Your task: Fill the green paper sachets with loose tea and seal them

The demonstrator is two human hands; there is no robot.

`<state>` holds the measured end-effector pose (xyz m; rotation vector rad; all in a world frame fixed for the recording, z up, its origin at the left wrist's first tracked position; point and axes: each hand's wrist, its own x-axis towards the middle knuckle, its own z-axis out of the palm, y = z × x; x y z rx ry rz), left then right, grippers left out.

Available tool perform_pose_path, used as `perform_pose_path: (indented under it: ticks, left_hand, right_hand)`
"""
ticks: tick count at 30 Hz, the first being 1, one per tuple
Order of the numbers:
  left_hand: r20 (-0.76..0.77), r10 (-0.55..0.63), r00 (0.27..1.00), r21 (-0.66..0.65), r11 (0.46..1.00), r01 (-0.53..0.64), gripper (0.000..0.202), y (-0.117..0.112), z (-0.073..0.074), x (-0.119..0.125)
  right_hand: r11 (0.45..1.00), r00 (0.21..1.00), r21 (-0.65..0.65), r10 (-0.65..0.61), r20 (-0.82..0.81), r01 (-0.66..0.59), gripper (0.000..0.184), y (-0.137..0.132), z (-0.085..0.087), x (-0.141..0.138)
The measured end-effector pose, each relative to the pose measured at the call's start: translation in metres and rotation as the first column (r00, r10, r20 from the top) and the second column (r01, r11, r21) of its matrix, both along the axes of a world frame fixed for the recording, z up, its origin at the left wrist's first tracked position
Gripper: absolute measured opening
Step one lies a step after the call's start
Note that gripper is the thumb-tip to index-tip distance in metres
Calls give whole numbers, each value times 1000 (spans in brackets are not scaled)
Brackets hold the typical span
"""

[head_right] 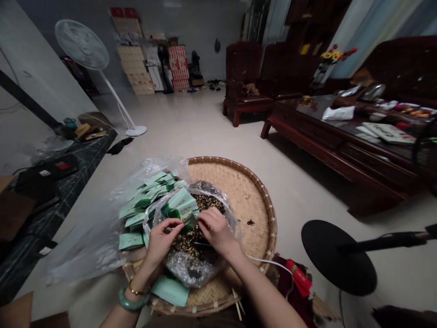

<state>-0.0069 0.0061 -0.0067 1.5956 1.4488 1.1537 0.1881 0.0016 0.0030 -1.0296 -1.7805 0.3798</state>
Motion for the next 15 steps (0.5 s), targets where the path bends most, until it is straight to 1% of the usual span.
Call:
perform_pose_path:
  ticks: [1,2,4,6,8,9,10,12,13,14,15]
  left_hand:
    - [11,1,1000,-17,1000,-1,13,0,0,0]
    - [21,0,1000,-28,1000,0,14,0,1,0]
    - [38,-9,999,-27,1000,10,15,1,3,0]
    - [50,-33,998,-12,999,33,14,1,4,1]
    - [62,-42,997,-2,999,42,14,1,3,1]
    - [80,-23,997,-5,1000,23,15,1,1,2]
    - [113,5,994,-21,1000,-3,18,2,-1,2]
    - [217,68,974,-93,994,-49,31,4,-5,2]
    - [273,89,958,-138,989,-52,37,4,-8,2]
    - [316,101,943,-175,983,-47,43,5,-10,3]
    - [338,107,935,-198,979,-40,46,5,-11,3]
  right_hand:
    - [995,998,-94,13,-56,-19,12,0,-2,-1]
    - [978,993,-208,12,-118,-36,11,0,-3,-2]
    - [904,967,-412,6,-255,-115,14,0,-7,-5]
    - [822,925,-516,35,-378,-242,21,0,-11,-8]
    - [763,897,-563,49,-438,-316,24,1,-13,-10]
    - [752,893,-577,35,-448,-319,24,2,-14,-10]
    - [754,891,-582,9,-454,-305,23,2,-14,-10]
    - [783,870,-557,-40,-491,-278,23,2,-13,-9]
    - [794,851,-536,-46,-523,-287,23,1,-12,-9]
    - [791,829,-522,-35,-559,-319,24,0,-11,-9]
    - [770,803,-517,-10,-596,-374,26,-1,-10,-9]
